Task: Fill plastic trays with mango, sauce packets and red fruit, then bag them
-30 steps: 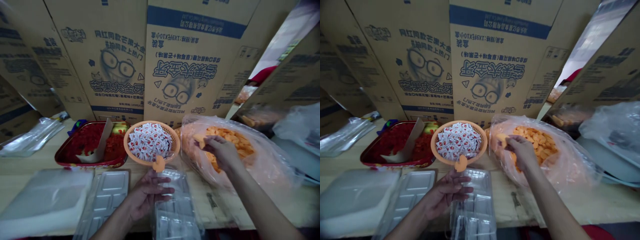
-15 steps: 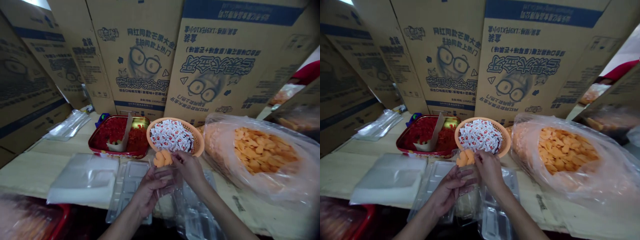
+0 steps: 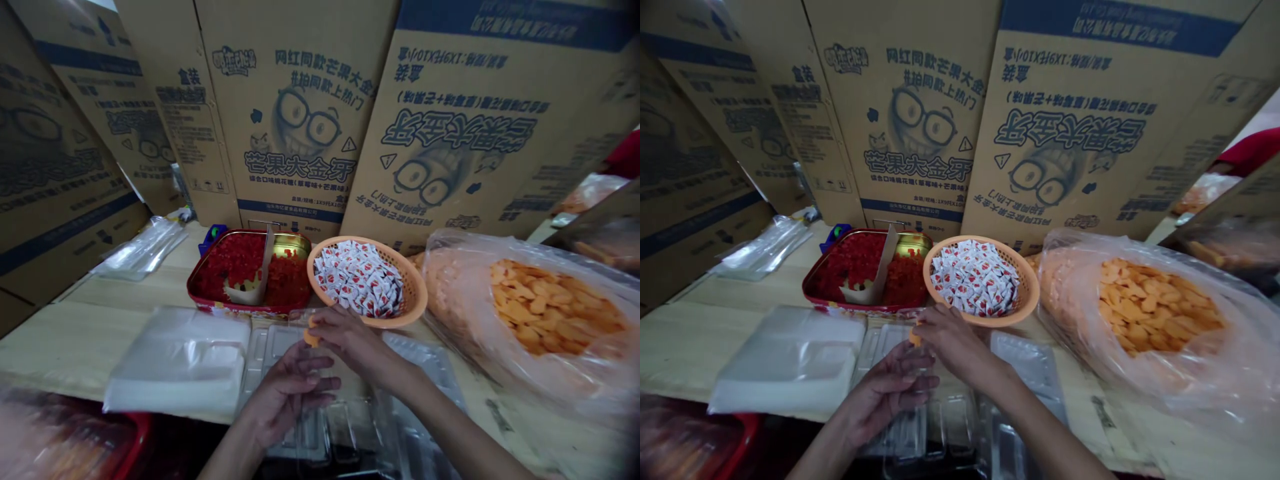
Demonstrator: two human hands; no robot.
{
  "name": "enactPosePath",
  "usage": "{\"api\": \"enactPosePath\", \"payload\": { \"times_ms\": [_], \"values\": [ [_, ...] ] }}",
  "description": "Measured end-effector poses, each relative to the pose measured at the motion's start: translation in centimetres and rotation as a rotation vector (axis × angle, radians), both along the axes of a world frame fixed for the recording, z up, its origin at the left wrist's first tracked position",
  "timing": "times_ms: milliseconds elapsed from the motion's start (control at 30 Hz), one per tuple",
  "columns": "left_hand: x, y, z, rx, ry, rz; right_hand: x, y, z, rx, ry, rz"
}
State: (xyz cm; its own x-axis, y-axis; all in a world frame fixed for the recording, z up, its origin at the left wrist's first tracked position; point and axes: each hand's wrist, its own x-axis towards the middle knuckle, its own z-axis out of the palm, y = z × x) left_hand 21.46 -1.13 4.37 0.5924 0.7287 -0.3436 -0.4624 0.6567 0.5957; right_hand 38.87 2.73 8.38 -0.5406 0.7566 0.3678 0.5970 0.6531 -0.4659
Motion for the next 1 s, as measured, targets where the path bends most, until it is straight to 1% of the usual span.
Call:
{"api": "enactPosePath", "payload": {
  "times_ms": [33,67,100,133,200,233,300,333,400,467,533,600,667,700,733,767,800,833,867,933,1000],
  "values": [
    [-0.5,0.1,-0.2,-0.001,-0.001,0.001,0.5,0.6,0.0,-0.011,0.04,-0.007],
    [-1.0,0.1,-0.3,-0.003,-0.005,0.003,1.3,1.5,0.0,-0.02,0.058,-0.051],
    [-1.6,0.3,-0.4,-0.008,-0.014,0.007,2.2,2.6,-0.1,-0.028,0.044,-0.142],
    [-2.1,0.4,-0.5,-0.016,-0.027,0.014,3.4,3.8,-0.3,-0.04,0.013,-0.266],
    [-3.0,0.6,-0.7,-0.035,-0.062,0.029,5.7,6.5,-0.8,-0.074,-0.218,-0.555],
    [-3.4,0.7,-0.9,-0.042,-0.079,0.039,6.8,7.7,-1.2,-0.115,-0.351,-0.612],
    [-4.1,0.9,-1.4,-0.042,-0.104,0.056,8.1,9.5,-2.0,-0.162,-0.546,-0.614],
    [-4.4,1.0,-1.6,-0.037,-0.113,0.063,8.4,10.0,-2.3,-0.172,-0.596,-0.594],
    [-5.0,1.2,-2.1,-0.02,-0.131,0.072,8.5,10.3,-2.8,-0.165,-0.629,-0.585],
    [-5.3,1.3,-2.4,-0.007,-0.148,0.074,8.2,10.1,-3.0,-0.159,-0.638,-0.607],
    [-5.6,1.6,-2.5,-0.007,-0.158,0.078,8.3,9.8,-3.0,-0.151,-0.609,-0.664],
    [-5.8,1.8,-2.5,-0.012,-0.157,0.087,8.5,9.6,-2.8,-0.135,-0.481,-0.773],
    [-5.8,1.9,-2.4,-0.01,-0.155,0.095,8.5,9.2,-2.2,-0.157,-0.205,-0.875],
    [-5.8,2.0,-2.3,-0.006,-0.158,0.096,8.2,8.9,-1.8,-0.208,-0.019,-0.888],
    [-5.8,2.0,-2.3,-0.002,-0.161,0.098,7.7,8.4,-1.3,-0.291,0.181,-0.865],
    [-5.7,2.0,-2.3,0.001,-0.166,0.097,6.8,7.7,-0.8,-0.402,0.368,-0.809],
    [-5.6,2.0,-2.3,0.003,-0.176,0.095,5.7,6.9,-0.2,-0.529,0.522,-0.722],
    [-5.6,2.0,-2.2,0.004,-0.192,0.091,4.4,6.0,0.4,-0.657,0.631,-0.62],
    [-5.5,2.0,-2.2,0.006,-0.209,0.085,3.0,5.0,0.9,-0.772,0.681,-0.51],
    [-5.5,1.9,-2.0,0.016,-0.236,0.077,0.0,3.1,1.5,-0.924,0.688,-0.333],
    [-5.4,1.7,-1.8,0.042,-0.231,0.077,-2.6,1.6,1.7,-1.0,0.652,-0.235]
  ]
}}
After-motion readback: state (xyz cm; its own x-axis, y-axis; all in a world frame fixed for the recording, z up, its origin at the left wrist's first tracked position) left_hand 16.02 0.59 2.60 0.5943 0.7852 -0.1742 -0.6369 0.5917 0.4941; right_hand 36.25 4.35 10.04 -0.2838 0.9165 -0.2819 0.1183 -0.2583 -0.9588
